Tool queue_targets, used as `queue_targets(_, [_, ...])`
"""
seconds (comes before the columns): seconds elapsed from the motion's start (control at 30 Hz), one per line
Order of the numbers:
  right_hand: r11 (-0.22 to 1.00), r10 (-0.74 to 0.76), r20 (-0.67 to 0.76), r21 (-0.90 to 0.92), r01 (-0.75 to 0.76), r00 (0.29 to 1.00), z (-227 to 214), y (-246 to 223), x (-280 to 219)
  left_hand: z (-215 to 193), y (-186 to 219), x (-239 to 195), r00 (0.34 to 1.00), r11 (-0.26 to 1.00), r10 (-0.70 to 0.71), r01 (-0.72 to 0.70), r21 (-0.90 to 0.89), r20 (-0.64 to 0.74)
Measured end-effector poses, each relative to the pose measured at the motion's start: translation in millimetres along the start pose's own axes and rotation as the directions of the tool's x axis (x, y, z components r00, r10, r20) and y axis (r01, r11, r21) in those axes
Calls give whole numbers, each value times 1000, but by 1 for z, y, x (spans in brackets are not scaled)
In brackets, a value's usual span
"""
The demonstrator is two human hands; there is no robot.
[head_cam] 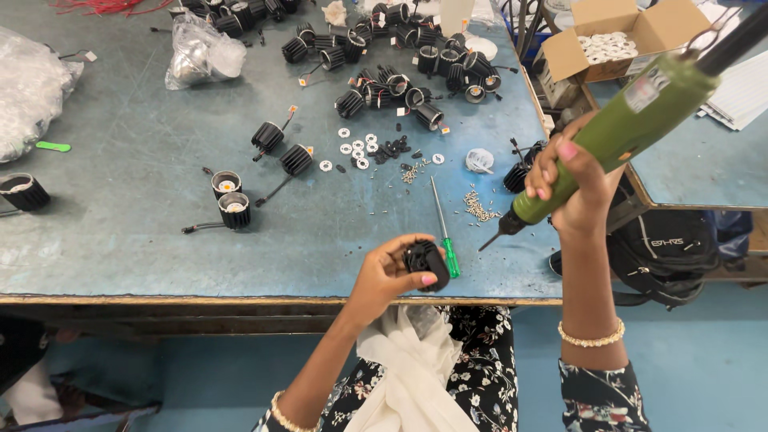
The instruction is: The person assembles LED light components by hand, using a power screwdriver to secure wires and a white plastic cap onto a black heat sink.
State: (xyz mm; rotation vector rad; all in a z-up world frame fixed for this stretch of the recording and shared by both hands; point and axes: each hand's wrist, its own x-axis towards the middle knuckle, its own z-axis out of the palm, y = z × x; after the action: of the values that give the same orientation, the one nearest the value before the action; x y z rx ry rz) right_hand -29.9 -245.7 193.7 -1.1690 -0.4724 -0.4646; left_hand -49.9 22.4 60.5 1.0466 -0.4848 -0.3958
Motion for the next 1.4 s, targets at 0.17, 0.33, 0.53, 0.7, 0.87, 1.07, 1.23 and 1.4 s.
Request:
queue_targets(0.17, [998, 8, 1, -61, -8, 1000, -3, 4, -5, 22, 30, -15, 999, 991, 43, -47, 128, 31])
queue_targets(0.33, [997, 30, 27, -78, -28, 999, -10, 5, -11, 37, 52, -30, 981, 873, 186, -187, 450, 45])
queue_targets(0.53, [997, 45, 34, -71, -42, 998, -20, 9, -17, 51, 71, -41, 895, 633, 412, -415, 653, 170])
queue_targets(0.7, [995, 50, 29, -85, -47, 998, -24, 11, -21, 54, 80, -44, 852, 540, 459, -492, 683, 251])
queue_targets(0.87, [995, 58, 31, -86, -55, 998, -24, 13, -22, 55, 83, -44, 841, 481, 467, -501, 719, 273])
queue_targets(1.07, [996, 54, 34, -77, -52, 998, -20, 14, -24, 53, 81, -43, 844, 458, 467, -487, 744, 265])
queue_targets(1.23, [996, 50, 48, -72, -46, 998, -20, 16, -25, 52, 79, -40, 848, 465, 468, -477, 746, 250])
queue_targets(1.4, [997, 58, 46, -62, -55, 997, -21, 17, -28, 52, 78, -39, 850, 473, 463, -476, 742, 250])
